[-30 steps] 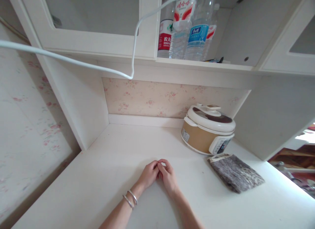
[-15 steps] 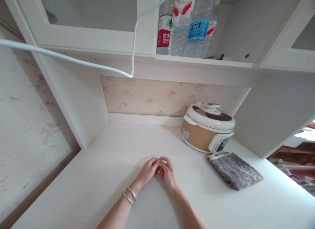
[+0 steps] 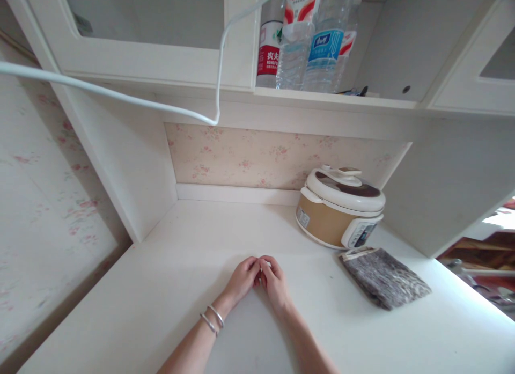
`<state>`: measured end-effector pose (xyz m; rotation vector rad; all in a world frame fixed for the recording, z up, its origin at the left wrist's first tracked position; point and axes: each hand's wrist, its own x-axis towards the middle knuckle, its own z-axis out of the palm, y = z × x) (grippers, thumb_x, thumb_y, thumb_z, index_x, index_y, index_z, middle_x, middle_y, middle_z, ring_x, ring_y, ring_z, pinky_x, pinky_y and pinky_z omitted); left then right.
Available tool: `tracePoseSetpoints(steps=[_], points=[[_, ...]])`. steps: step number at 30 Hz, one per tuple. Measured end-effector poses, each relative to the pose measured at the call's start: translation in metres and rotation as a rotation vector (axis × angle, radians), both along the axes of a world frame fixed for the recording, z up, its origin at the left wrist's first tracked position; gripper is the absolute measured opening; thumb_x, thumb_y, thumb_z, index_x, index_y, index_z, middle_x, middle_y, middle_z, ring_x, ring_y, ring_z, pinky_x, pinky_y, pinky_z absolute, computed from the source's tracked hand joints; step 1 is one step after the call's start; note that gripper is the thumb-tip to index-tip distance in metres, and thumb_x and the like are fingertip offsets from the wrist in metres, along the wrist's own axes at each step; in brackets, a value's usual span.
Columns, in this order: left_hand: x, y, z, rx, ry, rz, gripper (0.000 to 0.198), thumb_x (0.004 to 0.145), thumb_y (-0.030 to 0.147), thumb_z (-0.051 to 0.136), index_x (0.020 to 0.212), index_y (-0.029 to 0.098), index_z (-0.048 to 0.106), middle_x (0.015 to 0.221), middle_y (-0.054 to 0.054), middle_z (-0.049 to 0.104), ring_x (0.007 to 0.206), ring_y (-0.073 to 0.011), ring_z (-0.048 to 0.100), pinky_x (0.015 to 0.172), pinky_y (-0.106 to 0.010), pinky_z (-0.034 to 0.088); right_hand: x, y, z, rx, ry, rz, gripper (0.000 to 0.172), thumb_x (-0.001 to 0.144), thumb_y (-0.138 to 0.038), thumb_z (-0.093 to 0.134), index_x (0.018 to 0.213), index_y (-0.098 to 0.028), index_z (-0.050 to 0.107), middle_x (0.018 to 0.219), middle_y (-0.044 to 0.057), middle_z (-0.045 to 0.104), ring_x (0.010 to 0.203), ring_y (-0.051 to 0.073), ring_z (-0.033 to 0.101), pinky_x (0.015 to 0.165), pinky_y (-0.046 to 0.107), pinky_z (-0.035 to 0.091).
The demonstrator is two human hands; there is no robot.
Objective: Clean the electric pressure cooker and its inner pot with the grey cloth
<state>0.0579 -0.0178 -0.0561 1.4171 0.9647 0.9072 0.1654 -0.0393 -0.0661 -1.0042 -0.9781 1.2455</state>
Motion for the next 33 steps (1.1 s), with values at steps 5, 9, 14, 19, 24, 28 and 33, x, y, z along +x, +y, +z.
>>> tracePoseSetpoints(steps=[5, 9, 14, 19, 24, 28, 33], points=[[-0.0004, 0.0003, 0.0009, -0.004, 0.006, -0.004, 0.044, 0.086, 0.055, 0.042, 0.087, 0.014, 0.058, 0.065, 0.0, 0.055, 0.058, -0.0119, 0.05, 0.052, -0.023, 0.037, 0.0002, -0.0015, 0.0041, -0.036, 0.014, 0.008, 0.038, 0.078, -0.053, 0.06, 0.09, -0.017, 0.061, 0.047, -0.008, 0.038, 0.045, 0.009, 0.036, 0.045, 0.021, 0.035], [-0.0004, 0.0006, 0.0004, 0.005, 0.017, -0.001, 0.044, 0.087, 0.056, 0.04, 0.087, 0.015, 0.057, 0.064, 0.0, 0.055, 0.057, -0.0125, 0.051, 0.052, -0.024, 0.037, 0.0007, -0.0013, 0.0028, -0.036, 0.039, 0.011, 0.036, 0.077, -0.051, 0.062, 0.091, -0.018, 0.061, 0.045, -0.008, 0.038, 0.044, 0.009, 0.035, 0.046, 0.021, 0.035], [-0.0002, 0.0014, -0.0033, 0.016, 0.034, 0.024, 0.044, 0.087, 0.056, 0.039, 0.083, 0.016, 0.057, 0.063, 0.0, 0.055, 0.057, -0.0124, 0.05, 0.052, -0.024, 0.037, 0.0003, -0.0008, 0.002, -0.02, 0.013, 0.005, 0.034, 0.08, -0.049, 0.059, 0.092, -0.017, 0.06, 0.048, -0.007, 0.04, 0.046, 0.009, 0.037, 0.045, 0.021, 0.034], [0.0001, 0.0027, -0.0058, 0.027, 0.045, 0.031, 0.044, 0.087, 0.056, 0.04, 0.083, 0.016, 0.058, 0.064, 0.001, 0.055, 0.058, -0.0125, 0.051, 0.052, -0.024, 0.037, -0.0009, -0.0003, 0.0039, -0.023, 0.026, -0.004, 0.033, 0.078, -0.048, 0.06, 0.09, -0.017, 0.06, 0.047, -0.007, 0.039, 0.045, 0.009, 0.037, 0.045, 0.021, 0.034], [0.0001, 0.0034, -0.0053, 0.025, 0.065, 0.022, 0.045, 0.086, 0.057, 0.04, 0.083, 0.016, 0.058, 0.064, 0.0, 0.057, 0.057, -0.013, 0.051, 0.052, -0.025, 0.037, -0.0009, -0.0006, 0.0051, -0.038, 0.035, -0.016, 0.031, 0.076, -0.046, 0.061, 0.088, -0.017, 0.06, 0.046, -0.007, 0.04, 0.044, 0.009, 0.037, 0.044, 0.021, 0.033], [-0.0002, 0.0032, -0.0052, 0.029, 0.08, 0.018, 0.045, 0.087, 0.056, 0.039, 0.083, 0.016, 0.058, 0.064, -0.001, 0.058, 0.058, -0.0133, 0.052, 0.053, -0.025, 0.038, 0.0, 0.0, 0.0015, -0.028, 0.026, -0.013, 0.025, 0.076, -0.04, 0.059, 0.087, -0.017, 0.06, 0.046, -0.007, 0.04, 0.045, 0.009, 0.038, 0.044, 0.021, 0.034], [-0.0005, 0.0032, -0.0053, 0.045, 0.1, 0.024, 0.044, 0.087, 0.056, 0.04, 0.082, 0.016, 0.058, 0.065, -0.001, 0.057, 0.058, -0.0135, 0.052, 0.054, -0.025, 0.037, -0.0004, 0.0005, 0.0009, -0.03, 0.045, -0.001, 0.022, 0.076, -0.036, 0.057, 0.086, -0.017, 0.059, 0.046, -0.007, 0.04, 0.045, 0.009, 0.038, 0.044, 0.021, 0.033]])
